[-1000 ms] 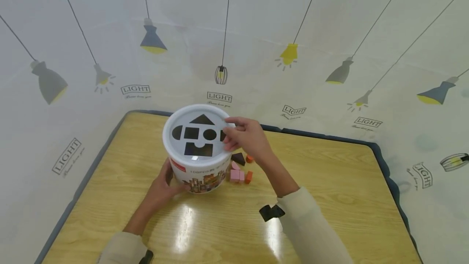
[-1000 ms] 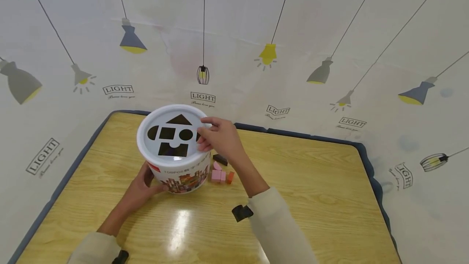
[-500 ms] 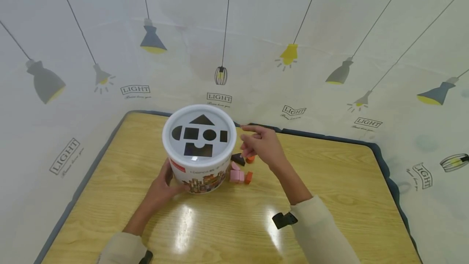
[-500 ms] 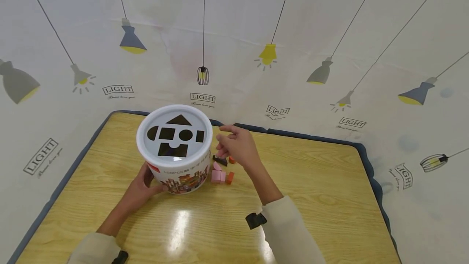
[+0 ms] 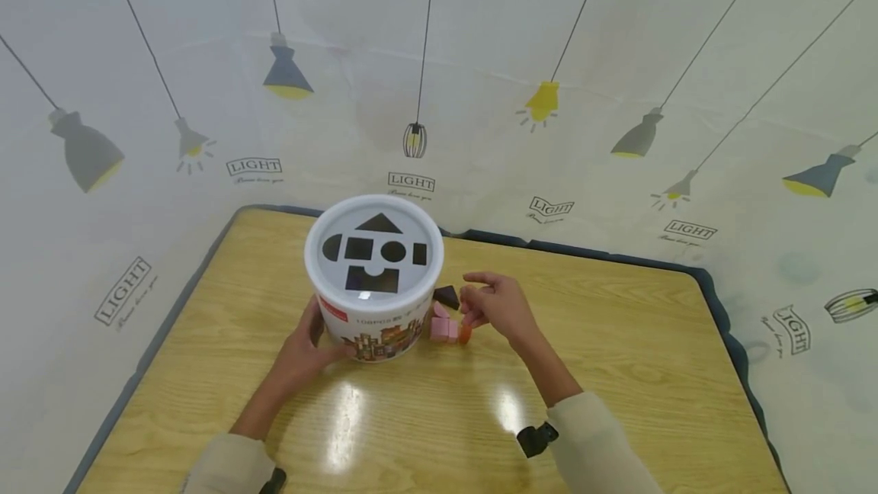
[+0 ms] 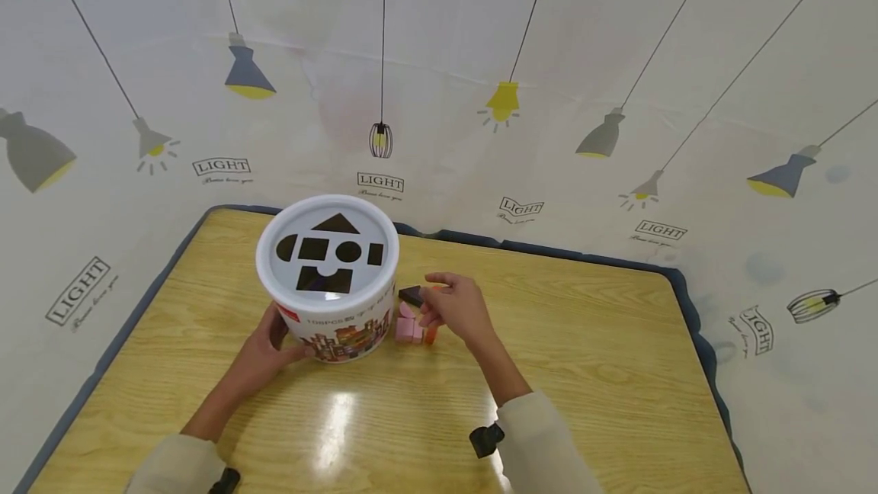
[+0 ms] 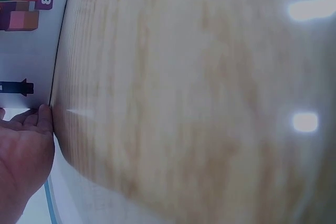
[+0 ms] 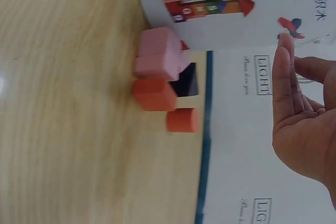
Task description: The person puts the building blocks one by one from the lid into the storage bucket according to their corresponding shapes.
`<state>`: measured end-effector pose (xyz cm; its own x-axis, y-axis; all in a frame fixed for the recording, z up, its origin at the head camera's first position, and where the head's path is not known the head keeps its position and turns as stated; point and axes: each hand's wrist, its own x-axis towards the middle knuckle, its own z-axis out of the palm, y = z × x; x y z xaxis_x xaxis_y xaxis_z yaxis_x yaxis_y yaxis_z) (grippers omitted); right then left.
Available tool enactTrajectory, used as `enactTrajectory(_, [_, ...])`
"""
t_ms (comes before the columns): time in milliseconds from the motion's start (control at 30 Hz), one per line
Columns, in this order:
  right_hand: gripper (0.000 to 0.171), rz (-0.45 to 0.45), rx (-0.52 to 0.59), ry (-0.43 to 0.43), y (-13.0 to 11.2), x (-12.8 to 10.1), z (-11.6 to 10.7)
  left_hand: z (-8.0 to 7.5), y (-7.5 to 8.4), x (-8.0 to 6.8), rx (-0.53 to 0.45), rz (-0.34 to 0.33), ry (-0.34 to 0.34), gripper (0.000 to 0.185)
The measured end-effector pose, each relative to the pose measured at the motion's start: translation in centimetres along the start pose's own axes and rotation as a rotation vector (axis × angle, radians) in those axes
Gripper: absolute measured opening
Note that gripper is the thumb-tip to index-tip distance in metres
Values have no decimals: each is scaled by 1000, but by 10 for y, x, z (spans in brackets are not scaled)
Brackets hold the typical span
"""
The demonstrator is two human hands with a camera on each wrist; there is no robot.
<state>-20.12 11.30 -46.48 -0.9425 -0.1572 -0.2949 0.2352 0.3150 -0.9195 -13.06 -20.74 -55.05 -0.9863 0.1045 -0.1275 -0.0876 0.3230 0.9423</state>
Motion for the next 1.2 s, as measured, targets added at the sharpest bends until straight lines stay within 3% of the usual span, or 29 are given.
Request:
enactTrajectory(167, [38,49,5,-2,19,-1,2,-1,5,-2,10,-3,-5,114])
enactTrajectory(567, [40,114,-5,8,54,-1,5,2,-31,12,10,17,14,114])
enactTrajectory(1200, [46,145,-12,18,83,-1,19,3,-33,13,22,6,22,117])
